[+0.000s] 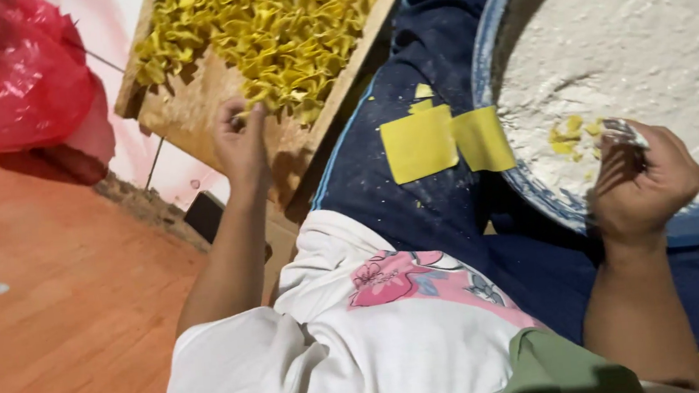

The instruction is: Filling and folding dough wrappers to make dumplings

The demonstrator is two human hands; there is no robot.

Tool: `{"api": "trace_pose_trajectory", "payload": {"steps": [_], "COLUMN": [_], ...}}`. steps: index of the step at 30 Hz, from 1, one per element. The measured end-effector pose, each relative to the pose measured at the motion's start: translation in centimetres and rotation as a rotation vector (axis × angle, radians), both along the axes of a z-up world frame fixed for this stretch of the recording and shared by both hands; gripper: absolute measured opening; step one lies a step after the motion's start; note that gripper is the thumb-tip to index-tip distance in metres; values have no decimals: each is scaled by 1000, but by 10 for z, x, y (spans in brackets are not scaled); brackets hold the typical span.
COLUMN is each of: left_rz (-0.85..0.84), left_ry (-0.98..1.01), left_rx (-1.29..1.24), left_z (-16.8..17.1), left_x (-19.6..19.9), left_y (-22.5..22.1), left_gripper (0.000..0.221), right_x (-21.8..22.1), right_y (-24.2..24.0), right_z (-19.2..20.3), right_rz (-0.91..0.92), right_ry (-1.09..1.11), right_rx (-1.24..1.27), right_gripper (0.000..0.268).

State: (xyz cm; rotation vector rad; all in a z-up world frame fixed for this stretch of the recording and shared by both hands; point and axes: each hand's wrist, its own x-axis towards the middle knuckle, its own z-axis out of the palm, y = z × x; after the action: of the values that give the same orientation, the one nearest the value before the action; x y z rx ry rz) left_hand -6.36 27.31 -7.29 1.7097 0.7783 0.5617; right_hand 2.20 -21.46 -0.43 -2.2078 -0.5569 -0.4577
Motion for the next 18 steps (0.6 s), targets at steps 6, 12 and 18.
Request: {"api": "trace_pose_trajectory", "payload": {"steps": [6, 12, 18], "left_rz": [215, 209, 56], "left_ry": [282, 334, 313], "left_rx": [138, 484, 448], "left_z": [-4, -50, -64], "left_x": [-7, 11, 21], "left_y": [41, 87, 89], "left_gripper": [13, 15, 14], "right_x": [3, 3, 0], "right_y": [-4, -5, 1], "right_z": [-20, -20, -13], "right_rz": [48, -68, -57], "right_ry": [-2, -13, 19], "right_rx": [113, -36, -37], "right_gripper": [83, 29, 29]}}
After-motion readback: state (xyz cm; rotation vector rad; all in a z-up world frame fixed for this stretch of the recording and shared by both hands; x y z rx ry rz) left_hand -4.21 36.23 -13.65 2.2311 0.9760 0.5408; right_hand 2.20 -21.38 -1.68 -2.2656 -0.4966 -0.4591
